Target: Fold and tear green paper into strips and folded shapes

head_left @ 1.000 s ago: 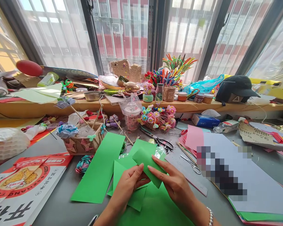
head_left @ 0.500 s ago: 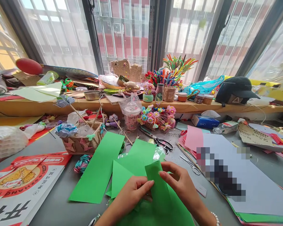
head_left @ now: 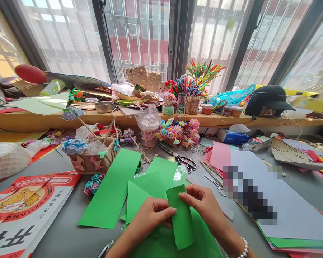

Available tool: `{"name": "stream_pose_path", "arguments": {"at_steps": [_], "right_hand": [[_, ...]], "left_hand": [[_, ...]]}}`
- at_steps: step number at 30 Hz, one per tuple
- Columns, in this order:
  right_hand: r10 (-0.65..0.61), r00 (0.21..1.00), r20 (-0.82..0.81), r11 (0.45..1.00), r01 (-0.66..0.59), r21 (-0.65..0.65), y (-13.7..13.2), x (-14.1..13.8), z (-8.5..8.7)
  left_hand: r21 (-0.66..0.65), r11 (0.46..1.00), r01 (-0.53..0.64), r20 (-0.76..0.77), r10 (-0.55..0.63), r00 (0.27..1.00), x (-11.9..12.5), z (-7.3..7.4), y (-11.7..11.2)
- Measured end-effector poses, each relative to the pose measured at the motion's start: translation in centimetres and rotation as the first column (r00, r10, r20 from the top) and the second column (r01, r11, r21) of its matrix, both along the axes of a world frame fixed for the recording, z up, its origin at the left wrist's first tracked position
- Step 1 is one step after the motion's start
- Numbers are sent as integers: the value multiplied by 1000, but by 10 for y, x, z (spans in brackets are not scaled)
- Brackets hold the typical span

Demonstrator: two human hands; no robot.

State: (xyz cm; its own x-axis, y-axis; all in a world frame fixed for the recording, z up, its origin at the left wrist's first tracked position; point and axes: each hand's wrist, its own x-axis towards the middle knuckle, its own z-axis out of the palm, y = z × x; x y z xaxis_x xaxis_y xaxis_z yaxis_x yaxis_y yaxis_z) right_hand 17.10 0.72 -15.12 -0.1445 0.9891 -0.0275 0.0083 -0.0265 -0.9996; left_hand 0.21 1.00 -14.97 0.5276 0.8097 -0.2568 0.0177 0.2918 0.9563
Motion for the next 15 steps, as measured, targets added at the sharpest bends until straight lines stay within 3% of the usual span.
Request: {"name": "stream_pose_path", "arguments": {"at_steps": [9, 15], "right_hand": [[7, 1000, -29, 1000, -7, -23, -1, 0, 1], [-8, 1000, -7, 1000, 8, -26, -2, 0, 0]], "left_hand": [[38, 993, -114, -77, 117, 990, 0, -1, 1], [58, 995, -87, -94, 92, 991, -1, -3, 1]]}}
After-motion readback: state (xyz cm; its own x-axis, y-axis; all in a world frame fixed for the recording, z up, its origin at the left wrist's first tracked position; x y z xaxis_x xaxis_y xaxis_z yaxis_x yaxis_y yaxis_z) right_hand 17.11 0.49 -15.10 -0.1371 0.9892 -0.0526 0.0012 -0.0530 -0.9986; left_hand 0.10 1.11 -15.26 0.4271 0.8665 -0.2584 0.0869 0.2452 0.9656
